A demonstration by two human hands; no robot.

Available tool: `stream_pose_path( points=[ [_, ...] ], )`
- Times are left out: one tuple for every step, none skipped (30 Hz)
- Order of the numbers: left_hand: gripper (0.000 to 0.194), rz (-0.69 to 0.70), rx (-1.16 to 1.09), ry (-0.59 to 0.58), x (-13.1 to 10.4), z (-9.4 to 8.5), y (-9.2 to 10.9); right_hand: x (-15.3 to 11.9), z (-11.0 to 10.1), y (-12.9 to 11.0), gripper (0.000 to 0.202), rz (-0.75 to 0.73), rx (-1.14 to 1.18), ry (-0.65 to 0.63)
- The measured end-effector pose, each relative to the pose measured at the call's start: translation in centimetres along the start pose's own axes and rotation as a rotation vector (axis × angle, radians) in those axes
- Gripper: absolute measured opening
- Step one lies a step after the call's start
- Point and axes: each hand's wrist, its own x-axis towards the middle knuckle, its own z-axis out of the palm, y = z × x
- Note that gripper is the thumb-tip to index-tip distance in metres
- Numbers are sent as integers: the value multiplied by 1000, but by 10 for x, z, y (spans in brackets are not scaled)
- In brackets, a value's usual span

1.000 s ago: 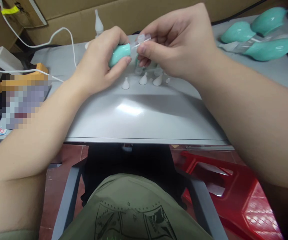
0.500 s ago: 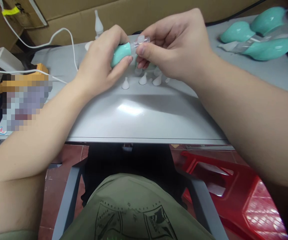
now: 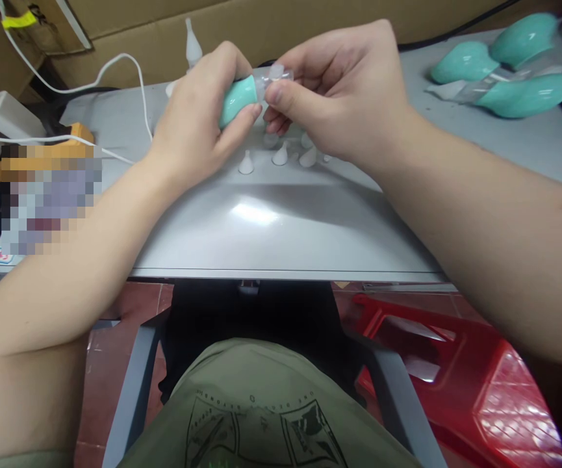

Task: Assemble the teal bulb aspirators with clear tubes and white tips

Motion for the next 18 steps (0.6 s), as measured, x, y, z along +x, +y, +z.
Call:
stream_pose_path(
  points=[
    [31, 2, 3, -3, 0, 0, 0, 0, -1, -1, 12, 0, -11, -14],
    [33, 3, 3, -4, -1, 0, 0, 0, -2, -2, 13, 2, -22, -35],
    [36, 0, 2, -3, -1, 0, 0, 0, -3, -3, 15, 3, -32, -43],
    [38, -11, -2, -16, -2, -1, 0, 0, -3, -4, 16, 3, -40, -53],
    [39, -26, -7, -38, -2, -3, 0, -1, -4, -5, 17, 4, -47, -62],
    [39, -43, -11, -63, -3, -4, 0, -1, -5, -5, 18, 2, -51, -67],
    [39, -61, -10, -86, -3, -7, 0, -1, -5, -6, 19, -2, -55, -75],
    [39, -79, -3, -109, -3, -9, 0, -1, -5, -5, 19, -7, -55, -86],
    [38, -93, 11, -128, -2, -11, 0, -1, -5, -5, 18, -13, -53, -95],
    [38, -104, 28, -146, -2, -13, 0, -1, -5, -4, 17, -18, -50, -102],
    [38, -109, 47, -161, -2, -15, 0, -1, -5, -4, 16, -26, -44, -101],
    [39, -105, 62, -175, -2, -16, 0, -1, -6, -3, 15, -31, -40, -108],
    [39, -90, 70, -184, -2, -17, 0, -1, -6, -2, 14, -32, -39, -117],
    [39, -67, 72, -185, -1, -18, 0, -2, -7, -2, 14, -30, -40, -128],
    [39, -41, 69, -179, -1, -19, 1, -2, -7, -1, 13, -25, -41, -142],
    [40, -17, 66, -175, -1, -20, 1, -2, -8, -1, 13, -21, -40, -160],
    [41, 2, 63, -178, -1, -21, 2, -3, -8, -1, 13, -18, -39, -174],
    [43, 14, 61, -190, -1, -22, 3, -3, -8, -1, 13, -17, -38, -181]
  ],
)
